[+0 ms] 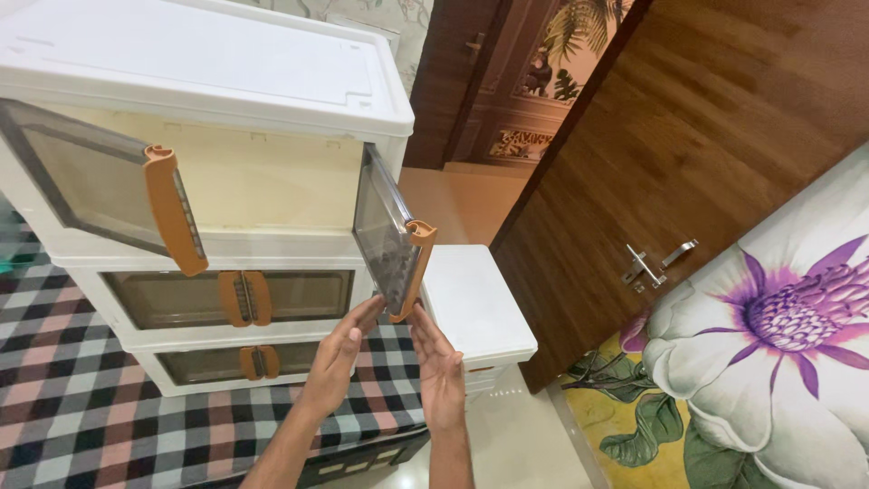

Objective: The person assembles a stackable plastic storage cabinet by placing a lid on the top unit, stacking another unit on top, and securing the latches. They then open and close the transparent doors to test the mechanism.

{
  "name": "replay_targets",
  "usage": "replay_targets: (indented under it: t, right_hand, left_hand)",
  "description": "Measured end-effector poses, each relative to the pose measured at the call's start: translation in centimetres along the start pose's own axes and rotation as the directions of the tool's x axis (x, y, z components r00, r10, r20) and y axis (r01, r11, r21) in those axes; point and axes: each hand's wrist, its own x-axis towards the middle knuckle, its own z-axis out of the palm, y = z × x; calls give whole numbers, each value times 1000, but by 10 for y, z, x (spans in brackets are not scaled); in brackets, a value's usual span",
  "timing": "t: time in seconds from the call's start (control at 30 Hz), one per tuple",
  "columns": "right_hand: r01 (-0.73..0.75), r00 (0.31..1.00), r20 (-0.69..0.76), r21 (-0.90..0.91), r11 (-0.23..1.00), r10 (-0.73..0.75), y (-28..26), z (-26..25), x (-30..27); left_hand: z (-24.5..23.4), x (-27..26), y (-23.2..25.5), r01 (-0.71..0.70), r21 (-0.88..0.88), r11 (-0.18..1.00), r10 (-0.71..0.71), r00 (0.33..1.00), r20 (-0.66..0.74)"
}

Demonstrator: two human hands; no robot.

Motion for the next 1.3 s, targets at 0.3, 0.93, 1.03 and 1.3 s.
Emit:
replay_targets:
  t: [0.3,0.93,1.03,1.3]
  right_hand:
    - [-7,1000,2,18,1000,7,17,3,0]
    - [-50,994,-96,-29,998,47,78,73,-4]
    - [-31,996,-88,-51,998,26,81,95,-3]
    - [13,998,-67,-81,997,-18,88,144,5]
  left_hand:
    - [-8,-6,1,-4,-4,1000,4,1000,0]
    - [-105,-33,23,74,76,994,-68,995,-73]
    - [-124,-39,30,59,74,996,-54,996,-74]
    - [-170,-49,47,16,133,991,-2,995,-102]
